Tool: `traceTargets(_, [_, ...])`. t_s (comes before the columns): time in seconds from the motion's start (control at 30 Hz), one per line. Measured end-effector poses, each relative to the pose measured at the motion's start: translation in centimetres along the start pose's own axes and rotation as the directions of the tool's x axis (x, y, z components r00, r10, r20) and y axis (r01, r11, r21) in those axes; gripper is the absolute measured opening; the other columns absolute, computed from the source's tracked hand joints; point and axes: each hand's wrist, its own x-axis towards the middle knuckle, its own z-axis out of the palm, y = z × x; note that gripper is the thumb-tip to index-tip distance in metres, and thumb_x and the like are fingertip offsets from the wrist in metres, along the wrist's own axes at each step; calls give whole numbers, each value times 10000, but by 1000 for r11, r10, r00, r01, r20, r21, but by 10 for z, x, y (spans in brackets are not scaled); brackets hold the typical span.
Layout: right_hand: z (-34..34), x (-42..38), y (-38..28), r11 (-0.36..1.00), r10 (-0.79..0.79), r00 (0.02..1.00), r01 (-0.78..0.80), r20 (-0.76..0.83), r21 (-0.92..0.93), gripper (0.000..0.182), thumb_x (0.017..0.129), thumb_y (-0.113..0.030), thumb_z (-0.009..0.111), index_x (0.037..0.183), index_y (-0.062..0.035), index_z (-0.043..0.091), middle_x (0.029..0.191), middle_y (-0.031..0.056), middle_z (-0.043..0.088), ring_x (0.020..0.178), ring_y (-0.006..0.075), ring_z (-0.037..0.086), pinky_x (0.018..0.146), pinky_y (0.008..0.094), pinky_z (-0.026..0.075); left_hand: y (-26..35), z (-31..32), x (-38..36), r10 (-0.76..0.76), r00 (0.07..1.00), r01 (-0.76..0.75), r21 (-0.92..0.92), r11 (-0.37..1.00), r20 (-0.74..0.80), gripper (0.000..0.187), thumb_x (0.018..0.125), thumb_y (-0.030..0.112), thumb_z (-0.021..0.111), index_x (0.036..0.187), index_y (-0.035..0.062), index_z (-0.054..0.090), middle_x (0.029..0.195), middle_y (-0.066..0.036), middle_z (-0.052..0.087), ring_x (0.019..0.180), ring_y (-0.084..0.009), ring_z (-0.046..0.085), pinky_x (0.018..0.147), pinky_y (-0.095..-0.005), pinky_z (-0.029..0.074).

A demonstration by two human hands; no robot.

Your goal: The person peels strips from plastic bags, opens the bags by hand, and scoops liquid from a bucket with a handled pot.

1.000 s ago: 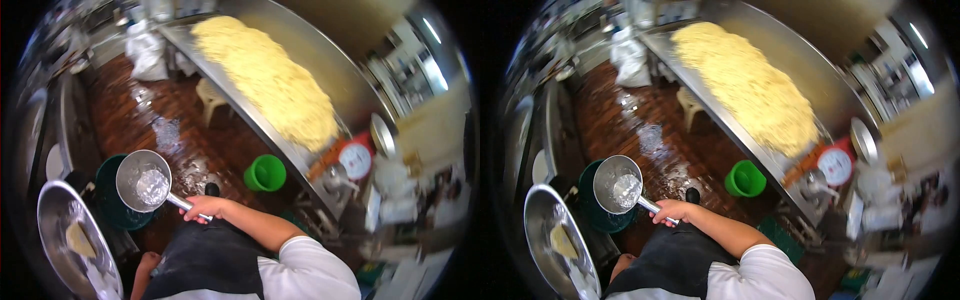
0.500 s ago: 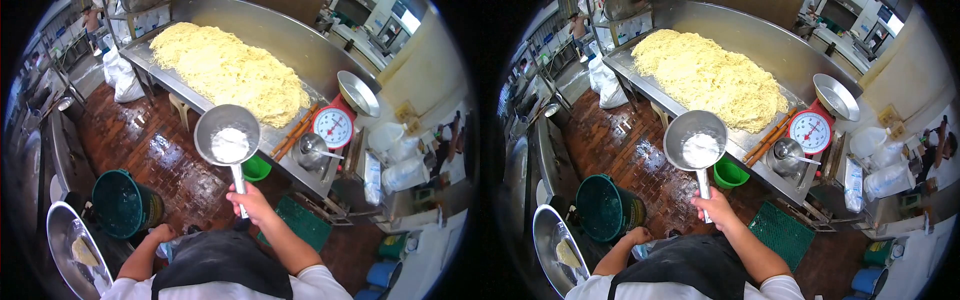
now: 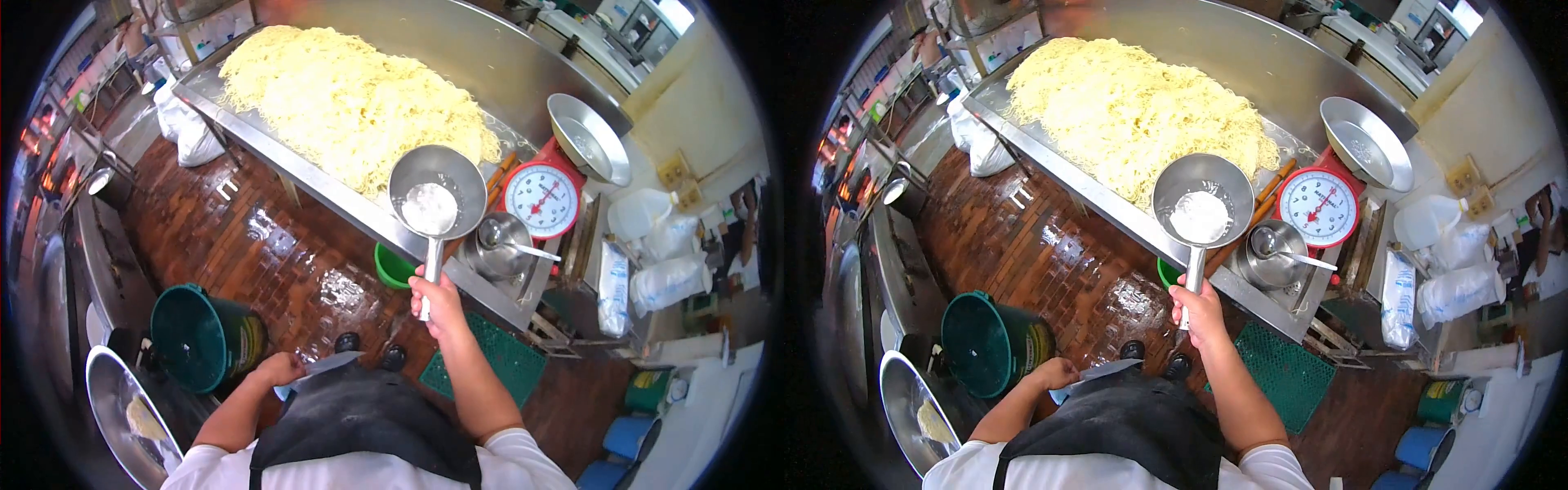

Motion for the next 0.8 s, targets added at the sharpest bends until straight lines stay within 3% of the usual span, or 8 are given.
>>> traceTargets(0.1, [-3,6,-1,998,14,999,-12,-37,55,258,833,-82,662,1034,-104,502,668,13,513,456,119,487,405,271,387,-2,-21,19,6,999,-15,198,980,44,318,796,382,631,916,103,728,937,-186,689,928,-350,654,826,-425,506])
traceTargets(0.43, [-10,13,14,998,19,984,-7,-174,65,234,850,-118,648,1042,-124,514,665,2,510,476,127,509,410,277,402,-3,-85,33,66,997,-69,143,987,26,308,796,352,612,904,89,727,959,-205,679,962,-360,642,846,-436,500])
traceTargets(0.53, [-10,8,7,993,41,978,-63,-206,-102,200,868,-191,656,1008,-77,567,722,31,578,540,179,577,485,312,463,-7,-82,41,100,995,-100,151,983,6,286,818,327,596,910,84,717,944,-207,680,952,-364,642,842,-447,498])
traceTargets(0.57, [-18,7,3,910,-81,966,-29,-245,-414,207,868,-227,660,951,-55,582,715,63,586,556,189,585,507,325,463,-6,-82,43,121,993,-119,149,982,-1,254,820,290,604,910,76,706,924,-189,685,930,-339,651,823,-426,500])
traceTargets(0.63, [-18,5,-20,468,-318,928,-24,-194,-884,299,869,-301,670,838,-10,611,702,129,602,588,211,601,551,351,464,4,-86,39,159,987,-155,139,978,-21,191,825,216,618,911,59,684,884,-153,696,887,-289,670,786,-384,506])
traceTargets(0.67, [-6,-5,-40,319,-509,841,-16,-186,-948,371,851,-351,687,800,14,639,728,179,628,660,254,625,612,372,467,8,-87,37,191,980,-185,103,977,-59,182,829,205,610,917,64,685,884,-149,696,882,-286,671,783,-385,507])
traceTargets(0.77, [-8,42,-79,79,-810,581,240,78,-968,174,862,-193,636,899,-29,685,874,167,664,817,329,643,727,397,508,25,-91,26,256,960,-254,30,967,-116,183,840,204,587,943,90,688,897,-147,691,877,-302,665,780,-401,510])
traceTargets(0.8, [-3,68,-86,70,-757,647,217,90,-974,184,852,-174,626,964,-40,685,971,172,661,921,364,625,785,420,500,38,-93,20,270,958,-269,22,963,-98,195,844,225,581,956,107,689,909,-154,686,883,-325,657,783,-414,511])
